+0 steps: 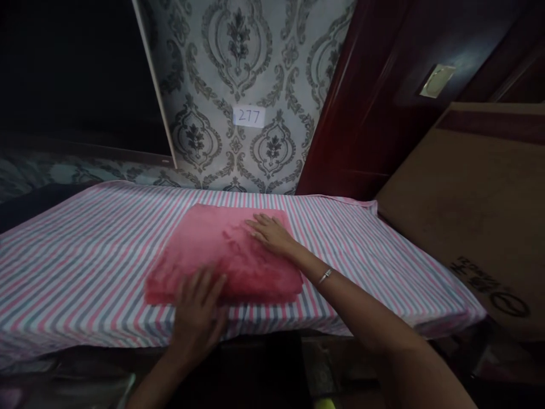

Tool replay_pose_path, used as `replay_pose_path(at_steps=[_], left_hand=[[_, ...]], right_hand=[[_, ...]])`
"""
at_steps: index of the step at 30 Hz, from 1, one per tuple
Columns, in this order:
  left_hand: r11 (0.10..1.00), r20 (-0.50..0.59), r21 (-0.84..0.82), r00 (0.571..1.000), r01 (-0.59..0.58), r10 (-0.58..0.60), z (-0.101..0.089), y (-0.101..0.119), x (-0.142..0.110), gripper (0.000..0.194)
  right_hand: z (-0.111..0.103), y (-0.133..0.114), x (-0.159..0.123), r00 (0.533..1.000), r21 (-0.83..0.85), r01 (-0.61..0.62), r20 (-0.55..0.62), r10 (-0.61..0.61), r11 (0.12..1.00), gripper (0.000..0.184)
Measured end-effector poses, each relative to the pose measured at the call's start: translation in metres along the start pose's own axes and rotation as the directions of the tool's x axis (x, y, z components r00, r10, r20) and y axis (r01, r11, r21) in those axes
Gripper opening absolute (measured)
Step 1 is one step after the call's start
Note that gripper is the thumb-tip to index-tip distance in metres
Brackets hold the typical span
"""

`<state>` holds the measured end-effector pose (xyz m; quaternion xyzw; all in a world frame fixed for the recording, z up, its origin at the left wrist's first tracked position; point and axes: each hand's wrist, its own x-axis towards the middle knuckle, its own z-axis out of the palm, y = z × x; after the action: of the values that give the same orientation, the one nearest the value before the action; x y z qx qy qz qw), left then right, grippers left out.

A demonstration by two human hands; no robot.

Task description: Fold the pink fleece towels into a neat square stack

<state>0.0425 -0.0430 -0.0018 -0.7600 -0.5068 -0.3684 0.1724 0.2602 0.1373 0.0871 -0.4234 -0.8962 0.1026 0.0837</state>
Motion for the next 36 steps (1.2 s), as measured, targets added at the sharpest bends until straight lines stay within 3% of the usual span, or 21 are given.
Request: replay_pose_path(at_steps=[3,7,11,15,21,29,36], left_hand=[[0.982,0.081,-0.104,0.982,-0.159,0.168,0.025,0.043,0.019,0.056],[0.982,0.124,-0.033,0.974,-0.187,0.189,0.057,0.071,0.029,0.057],[0.977,0.131,0.038,0.97,-0.21,0.204,0.067,0.069,0.024,0.056],[0.973,0.131,0.046,0.967,-0.228,0.22,0.068,0.066,0.021,0.058],[0.974,0.133,0.059,0.969,-0.22,0.211,0.081,0.064,0.015,0.062],[0.975,0.094,0.048,0.973,-0.216,0.211,0.083,0.064,0.013,0.064],[0.975,0.191,0.039,0.96,-0.217,0.206,0.063,0.069,0.019,0.068]], right_hand=[[0.005,0.008,-0.023,0.999,0.011,0.027,0.031,-0.027,1.0,0.054],[0.017,0.015,-0.022,0.995,-0.013,0.072,0.072,-0.071,0.997,0.055],[0.027,0.034,0.006,0.995,-0.073,0.092,0.046,-0.089,0.993,0.058],[0.026,0.056,0.048,0.999,-0.066,-0.022,0.03,0.024,0.998,0.06],[0.02,0.081,0.089,0.979,0.04,-0.173,0.113,0.167,0.984,0.061],[0.03,0.088,0.093,0.974,0.064,-0.212,0.091,0.206,0.975,0.061],[0.007,0.062,0.081,0.955,0.013,-0.288,0.074,0.287,0.957,0.06]])
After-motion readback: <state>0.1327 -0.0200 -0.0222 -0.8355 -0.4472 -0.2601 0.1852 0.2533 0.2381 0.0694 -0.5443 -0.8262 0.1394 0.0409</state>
